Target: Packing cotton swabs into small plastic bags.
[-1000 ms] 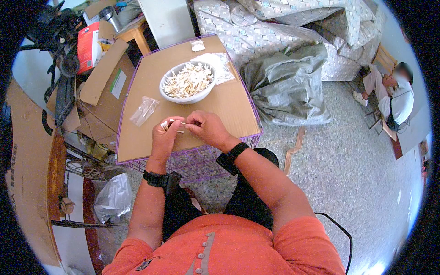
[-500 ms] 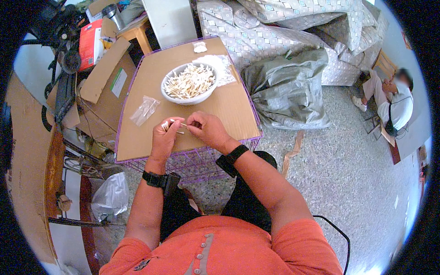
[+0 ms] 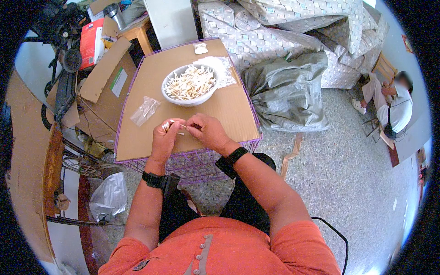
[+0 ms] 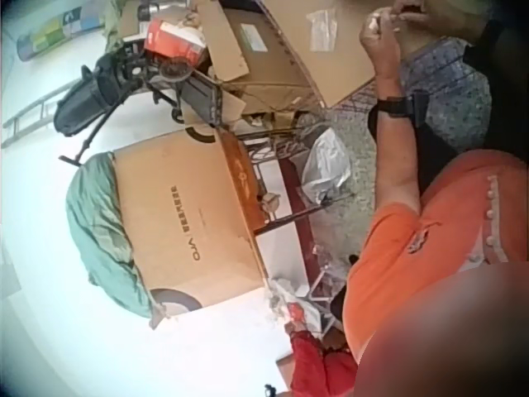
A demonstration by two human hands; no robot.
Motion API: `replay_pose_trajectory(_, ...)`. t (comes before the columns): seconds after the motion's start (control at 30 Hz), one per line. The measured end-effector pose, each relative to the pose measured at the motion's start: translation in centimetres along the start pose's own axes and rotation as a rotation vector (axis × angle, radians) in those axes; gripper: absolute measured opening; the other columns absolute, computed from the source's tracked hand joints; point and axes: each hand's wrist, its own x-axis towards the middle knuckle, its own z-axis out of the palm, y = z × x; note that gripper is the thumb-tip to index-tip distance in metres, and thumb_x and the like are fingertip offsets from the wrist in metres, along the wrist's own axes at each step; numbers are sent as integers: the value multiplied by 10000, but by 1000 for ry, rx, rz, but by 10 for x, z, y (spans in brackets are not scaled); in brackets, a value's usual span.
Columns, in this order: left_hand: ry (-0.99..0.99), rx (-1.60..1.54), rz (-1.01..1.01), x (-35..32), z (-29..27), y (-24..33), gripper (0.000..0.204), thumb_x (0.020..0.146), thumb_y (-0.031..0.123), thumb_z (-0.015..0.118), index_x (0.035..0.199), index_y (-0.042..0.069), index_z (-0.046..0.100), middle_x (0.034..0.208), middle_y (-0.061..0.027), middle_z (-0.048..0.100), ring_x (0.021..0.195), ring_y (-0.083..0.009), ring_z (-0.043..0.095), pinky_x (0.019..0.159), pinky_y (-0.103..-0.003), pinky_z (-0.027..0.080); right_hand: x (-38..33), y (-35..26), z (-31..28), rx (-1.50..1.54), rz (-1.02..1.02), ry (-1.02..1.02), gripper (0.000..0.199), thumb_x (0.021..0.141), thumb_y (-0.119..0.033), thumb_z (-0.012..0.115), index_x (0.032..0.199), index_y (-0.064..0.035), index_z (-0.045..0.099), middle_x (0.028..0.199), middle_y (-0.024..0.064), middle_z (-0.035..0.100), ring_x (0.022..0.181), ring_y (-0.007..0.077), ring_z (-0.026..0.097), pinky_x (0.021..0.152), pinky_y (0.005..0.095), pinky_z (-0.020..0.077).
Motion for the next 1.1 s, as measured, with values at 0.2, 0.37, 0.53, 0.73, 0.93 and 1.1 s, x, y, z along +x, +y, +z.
replay_pose_trajectory(0.2, 43, -22, -35, -2, 0, 6, 182, 979, 179, 575, 1002, 27, 673, 813, 28, 637, 682, -21, 505, 605, -189, 409, 1, -2, 1, -47, -1, -18, 178, 834, -148, 694, 991, -68, 667, 819, 94, 613, 741, 241, 610, 671, 347, 486)
replay_pose_trajectory(0.37, 48, -30, -44, -2, -1, 4, 187, 979, 165, 573, 996, 4, 666, 824, 1, 646, 765, -55, 570, 703, -216, 470, 3, -5, 4, -173, -71, -62, 273, 803, -158, 726, 1057, -76, 669, 824, 91, 603, 733, 243, 599, 658, 353, 482)
replay_pose_trajectory(0.53, 37, -31, -58, -2, 1, 8, 189, 981, 164, 570, 990, -1, 662, 827, -11, 660, 773, -64, 588, 716, -222, 482, 3, -4, 9, -317, -106, -60, 306, 790, -206, 713, 1066, -87, 652, 828, 114, 587, 794, 317, 590, 689, 427, 477)
replay_pose_trajectory(0.73, 37, -32, 21, -2, 3, 9, 183, 978, 209, 573, 992, 64, 684, 768, 61, 629, 545, 21, 401, 463, -162, 301, 3, -4, 14, -388, -78, -47, 261, 800, -187, 694, 1037, -87, 650, 826, 119, 584, 802, 336, 589, 693, 440, 477)
replay_pose_trajectory(0.93, 35, 12, -30, -2, 1, 10, 191, 980, 167, 570, 981, -2, 660, 833, -21, 674, 773, -76, 605, 704, -233, 498, 1, -11, 11, -329, -125, -8, 212, 804, -185, 693, 981, -81, 639, 846, 127, 584, 813, 344, 587, 694, 447, 477)
replay_pose_trajectory(1.1, 47, -17, -8, -2, 1, 4, 188, 976, 193, 577, 977, 31, 673, 807, 21, 649, 668, -29, 507, 591, -198, 405, 2, -12, 13, -353, -125, -27, 183, 805, -181, 691, 944, -79, 631, 850, 127, 583, 820, 342, 586, 698, 446, 477)
